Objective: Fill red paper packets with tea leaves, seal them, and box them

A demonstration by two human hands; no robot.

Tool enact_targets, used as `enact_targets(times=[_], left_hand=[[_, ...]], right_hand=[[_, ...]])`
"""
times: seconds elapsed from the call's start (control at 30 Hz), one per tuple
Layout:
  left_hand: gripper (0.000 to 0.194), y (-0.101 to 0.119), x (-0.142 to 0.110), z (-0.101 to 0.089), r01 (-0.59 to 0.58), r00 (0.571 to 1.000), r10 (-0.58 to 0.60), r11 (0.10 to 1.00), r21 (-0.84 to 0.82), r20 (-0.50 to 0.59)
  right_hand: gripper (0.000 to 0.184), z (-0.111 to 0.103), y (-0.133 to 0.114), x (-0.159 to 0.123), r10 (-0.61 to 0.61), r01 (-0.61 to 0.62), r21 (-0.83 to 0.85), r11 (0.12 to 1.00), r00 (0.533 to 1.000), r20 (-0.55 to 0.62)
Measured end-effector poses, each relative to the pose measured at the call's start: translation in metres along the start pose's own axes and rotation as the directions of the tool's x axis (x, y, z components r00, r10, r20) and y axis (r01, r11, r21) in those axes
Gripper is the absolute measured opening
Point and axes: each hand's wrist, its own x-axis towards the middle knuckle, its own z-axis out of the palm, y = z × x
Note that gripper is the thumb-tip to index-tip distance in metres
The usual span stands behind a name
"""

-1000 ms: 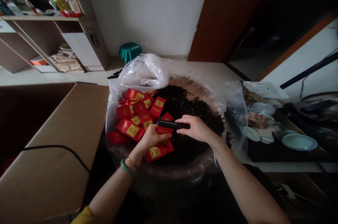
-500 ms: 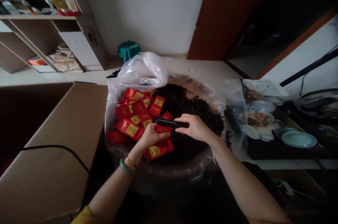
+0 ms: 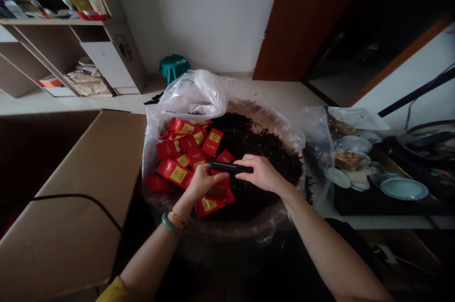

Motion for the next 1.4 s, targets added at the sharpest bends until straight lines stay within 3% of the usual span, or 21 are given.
enact_targets(times=[0.23, 0.33, 0.47, 0.67, 0.8, 0.9, 1.0, 1.17, 1.23, 1.33, 1.4], left_hand=[[0.037, 0.0, -0.001, 0.001, 0.074, 0.997, -0.075, 0.997, -0.031, -0.03], [0.039, 0.0, -0.002, 0.001, 0.119, 0.989, -0.124, 0.991, -0.061, -0.075], [0.039, 0.004, -0.003, 0.002, 0.078, 0.984, -0.094, 0.991, -0.106, -0.149], [0.042, 0.005, -0.002, 0.003, 0.048, 0.984, -0.064, 0.994, -0.096, -0.164], [0.046, 0.001, -0.001, 0.003, 0.008, 0.989, -0.012, 1.0, -0.024, -0.146], [0.05, -0.005, 0.0, 0.002, -0.033, 0.992, 0.04, 0.998, 0.058, -0.119], [0.052, -0.011, 0.002, 0.002, -0.045, 0.995, 0.056, 0.991, 0.129, -0.084], [0.054, -0.011, 0.003, 0.002, -0.027, 0.999, 0.03, 0.987, 0.158, -0.02], [0.054, -0.009, 0.003, 0.0, -0.033, 0.999, 0.037, 0.988, 0.15, -0.023], [0.053, -0.006, 0.005, -0.008, -0.027, 0.98, 0.036, 0.998, 0.049, -0.196], [0.051, -0.003, 0.009, -0.016, -0.061, 0.919, 0.018, 0.993, -0.096, -0.394]], right_hand=[[0.032, 0.0, 0.006, 0.003, 0.025, -0.025, 0.039, 0.999, 1.0, 0.003], [0.036, -0.003, 0.019, 0.007, 0.088, -0.081, 0.066, 0.995, 0.99, -0.107], [0.043, -0.002, 0.051, 0.012, 0.161, -0.175, -0.024, 0.984, 0.944, -0.287], [0.042, 0.016, 0.092, 0.022, 0.208, -0.269, -0.119, 0.956, 0.904, -0.373], [0.025, 0.025, 0.069, 0.024, 0.15, -0.151, 0.029, 0.988, 0.905, -0.399], [0.026, 0.031, 0.031, 0.02, 0.091, -0.028, 0.22, 0.975, 0.955, -0.281], [0.024, 0.036, 0.003, 0.015, 0.03, 0.025, 0.259, 0.966, 0.978, -0.206], [0.03, 0.036, -0.006, 0.01, 0.051, 0.013, 0.251, 0.968, 0.967, -0.248], [0.031, 0.036, -0.003, 0.011, 0.112, -0.038, 0.309, 0.95, 0.968, -0.226], [0.038, 0.036, 0.006, 0.015, 0.26, -0.162, 0.492, 0.855, 0.956, -0.137], [0.041, 0.037, 0.012, 0.017, 0.326, -0.226, 0.558, 0.798, 0.942, -0.085]])
